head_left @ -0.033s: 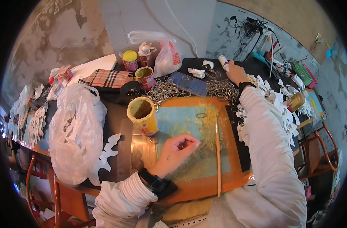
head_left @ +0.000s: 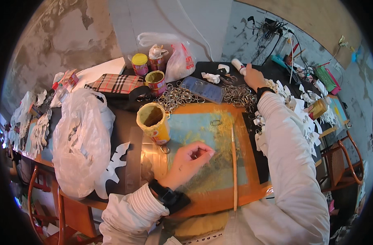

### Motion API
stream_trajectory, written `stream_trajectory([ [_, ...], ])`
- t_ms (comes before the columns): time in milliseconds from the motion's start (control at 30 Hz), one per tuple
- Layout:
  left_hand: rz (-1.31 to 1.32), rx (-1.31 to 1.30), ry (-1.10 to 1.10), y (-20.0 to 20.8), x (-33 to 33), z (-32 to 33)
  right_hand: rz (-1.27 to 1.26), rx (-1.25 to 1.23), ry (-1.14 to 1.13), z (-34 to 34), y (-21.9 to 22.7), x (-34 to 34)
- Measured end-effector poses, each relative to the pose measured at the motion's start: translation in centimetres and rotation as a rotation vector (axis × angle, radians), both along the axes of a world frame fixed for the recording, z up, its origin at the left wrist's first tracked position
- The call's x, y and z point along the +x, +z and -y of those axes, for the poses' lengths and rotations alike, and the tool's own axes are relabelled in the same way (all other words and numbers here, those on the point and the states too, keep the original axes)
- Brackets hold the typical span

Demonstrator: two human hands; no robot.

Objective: Gluing and assembling small leather components of a shoe upper.

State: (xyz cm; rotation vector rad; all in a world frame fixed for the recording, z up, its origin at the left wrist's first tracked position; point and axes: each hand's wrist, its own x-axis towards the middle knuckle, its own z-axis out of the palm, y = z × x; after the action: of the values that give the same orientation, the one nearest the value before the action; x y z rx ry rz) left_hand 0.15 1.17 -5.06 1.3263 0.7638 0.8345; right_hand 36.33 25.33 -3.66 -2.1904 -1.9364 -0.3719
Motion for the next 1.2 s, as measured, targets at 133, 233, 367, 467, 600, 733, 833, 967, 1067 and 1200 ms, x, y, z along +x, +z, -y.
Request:
stream_trajectory([
  [133,-0.058,0.075,0.053,0.3,0.0,0.1,-0.043,0.296,0.122,0.6,1.2,0.9],
  [233,-0.114,0.233,0.043,0.8,-0.3,0.1,-0.036,0.403,0.267,3.1,5.2,-0.1],
  [367,-0.439,0.979,0.260,2.4,-0.9,0.3,-0.246,0.303,0.486,11.5,11.4,-8.2],
  [467,-0.534,1.176,0.376,3.2,-0.5,0.5,-0.451,0.061,0.606,17.7,11.6,-13.4],
  [600,-0.388,1.123,0.346,2.4,-0.6,-0.4,-0.829,-0.252,0.741,22.2,9.5,-17.2],
  [733,-0.103,0.638,0.170,1.4,-0.7,-0.7,-1.641,-0.509,0.873,22.1,6.8,-17.4],
  [833,0.050,0.520,0.113,1.7,-0.5,-0.3,-2.023,-0.632,0.609,21.9,4.9,-16.9],
  [967,0.089,0.375,0.083,2.4,-0.7,0.3,-2.101,-0.620,0.640,21.7,4.3,-16.9],
  [1067,0.040,0.429,0.088,2.2,-1.0,-0.1,-2.106,-0.660,0.671,22.1,4.5,-17.2],
  [1200,0.353,0.211,0.090,2.3,-1.1,-0.1,-2.153,-0.677,0.655,22.2,4.3,-17.7],
])
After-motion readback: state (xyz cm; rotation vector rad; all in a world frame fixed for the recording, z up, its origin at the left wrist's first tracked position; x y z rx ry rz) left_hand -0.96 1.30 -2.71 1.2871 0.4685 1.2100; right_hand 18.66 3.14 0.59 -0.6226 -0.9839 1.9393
